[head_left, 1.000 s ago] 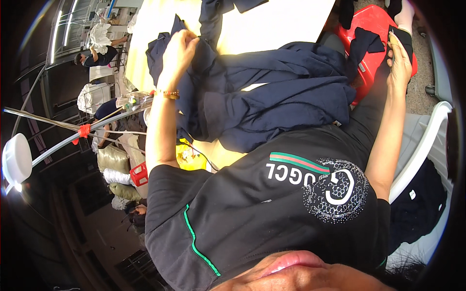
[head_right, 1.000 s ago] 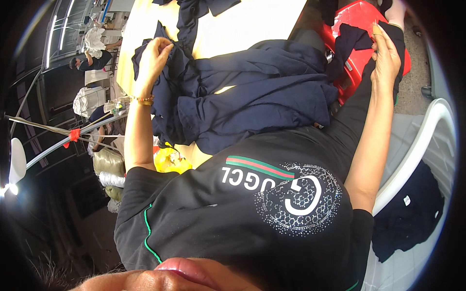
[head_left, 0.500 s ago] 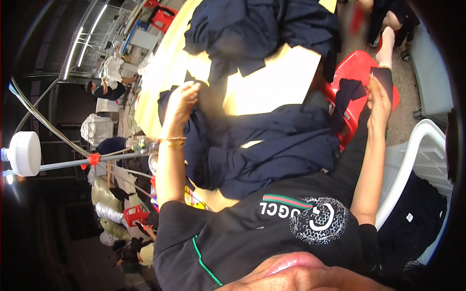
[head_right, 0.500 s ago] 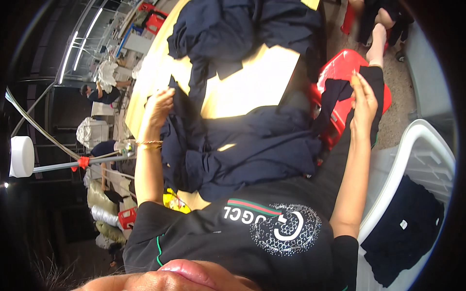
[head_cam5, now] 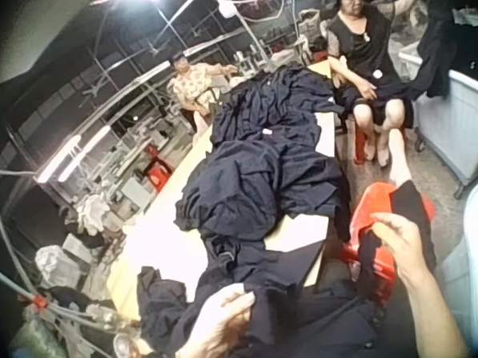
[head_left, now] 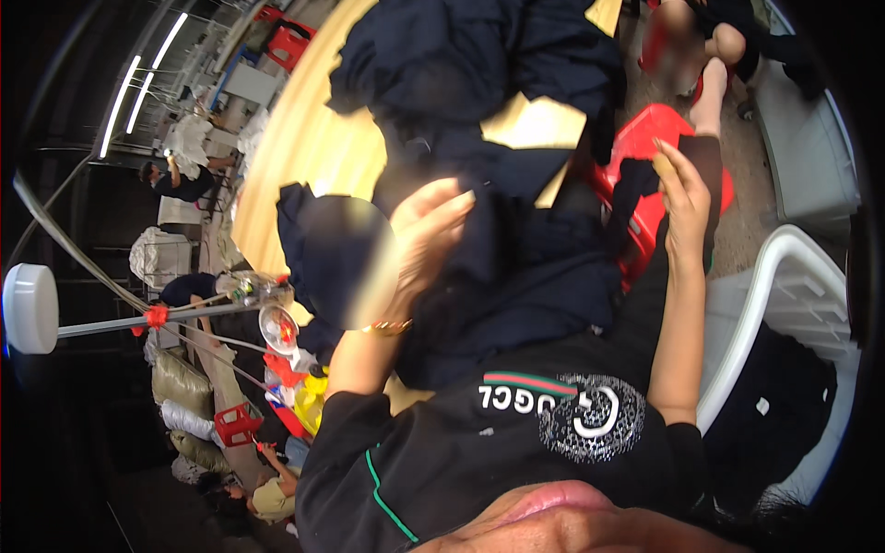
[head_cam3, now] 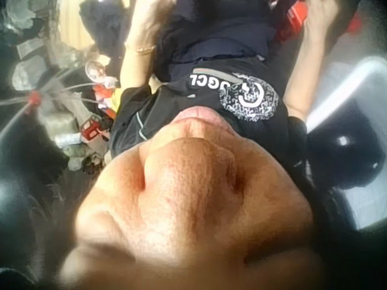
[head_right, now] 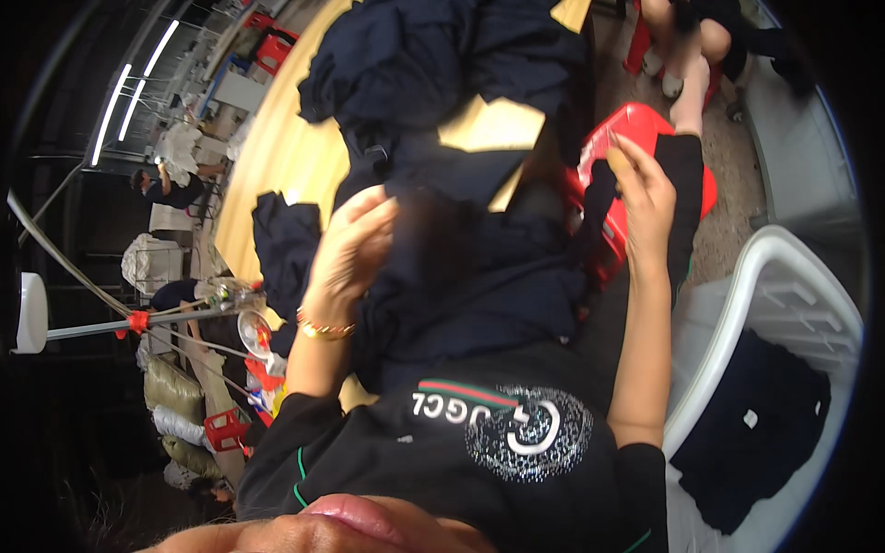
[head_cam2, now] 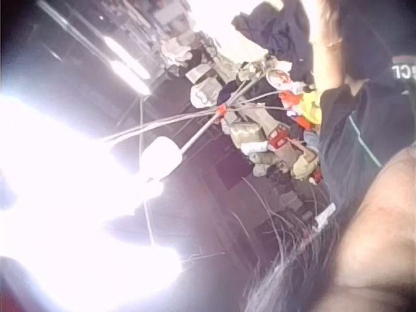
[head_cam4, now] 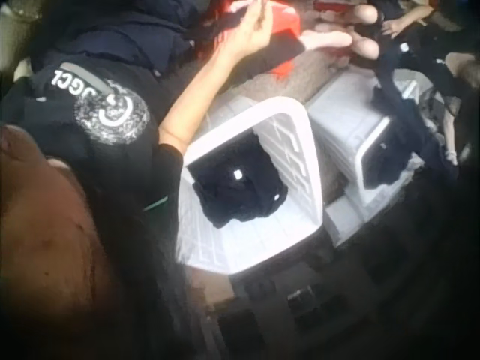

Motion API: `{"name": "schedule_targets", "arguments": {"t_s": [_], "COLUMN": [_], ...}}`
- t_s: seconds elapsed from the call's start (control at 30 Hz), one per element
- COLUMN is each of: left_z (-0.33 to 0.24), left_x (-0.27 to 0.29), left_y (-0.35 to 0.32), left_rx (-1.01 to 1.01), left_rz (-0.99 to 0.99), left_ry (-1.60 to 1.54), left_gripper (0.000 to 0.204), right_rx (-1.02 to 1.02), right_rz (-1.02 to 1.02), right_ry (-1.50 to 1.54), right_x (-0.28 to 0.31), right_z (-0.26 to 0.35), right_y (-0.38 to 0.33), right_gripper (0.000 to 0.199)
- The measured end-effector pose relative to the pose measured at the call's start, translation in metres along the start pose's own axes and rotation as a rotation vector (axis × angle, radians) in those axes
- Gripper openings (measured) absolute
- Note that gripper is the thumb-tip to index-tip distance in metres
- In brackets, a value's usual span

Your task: The person is trimming loose threads from finished navy blue t-shirts using small hand-held scissors and then placing them in a large bin.

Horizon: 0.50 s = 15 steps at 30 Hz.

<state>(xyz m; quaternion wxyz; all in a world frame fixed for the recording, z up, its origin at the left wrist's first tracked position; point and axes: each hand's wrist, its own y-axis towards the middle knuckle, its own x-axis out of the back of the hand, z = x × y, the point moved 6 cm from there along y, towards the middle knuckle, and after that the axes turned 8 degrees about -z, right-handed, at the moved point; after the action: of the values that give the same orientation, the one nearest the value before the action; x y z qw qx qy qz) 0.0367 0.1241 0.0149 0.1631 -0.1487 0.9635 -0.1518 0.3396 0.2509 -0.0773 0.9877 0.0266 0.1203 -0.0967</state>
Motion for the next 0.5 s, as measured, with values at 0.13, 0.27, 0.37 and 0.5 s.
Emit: {"name": "schedule_targets", "arguments": {"t_s": [0.13,0.27,0.37,0.5], "left_z": [0.061,0.076,0.083,0.085], "left_x": [0.0,-0.006,-0.005,-0.003], "left_y": [0.026,0.031,0.026,0.02], "left_rx": [0.063,0.02,-0.007,-0.021], "left_rz": [0.047,0.035,0.0,0.011], "left_ry": [-0.118,-0.277,-0.244,-0.155], "left_gripper": [0.014,0.02,0.023,0.024], "right_rx": [0.135,0.266,0.37,0.453], "right_rz": [0.262,0.539,0.65,0.682], "right_ry": [-0.058,-0.24,-0.311,-0.396], "right_x": [-0.039,-0.065,-0.082,-0.089], "right_z": [0.018,0.037,0.048,0.046], "right_y": [-0.015,-0.041,-0.063,-0.078], "right_gripper": [0.029,0.028,0.03,0.032]}}
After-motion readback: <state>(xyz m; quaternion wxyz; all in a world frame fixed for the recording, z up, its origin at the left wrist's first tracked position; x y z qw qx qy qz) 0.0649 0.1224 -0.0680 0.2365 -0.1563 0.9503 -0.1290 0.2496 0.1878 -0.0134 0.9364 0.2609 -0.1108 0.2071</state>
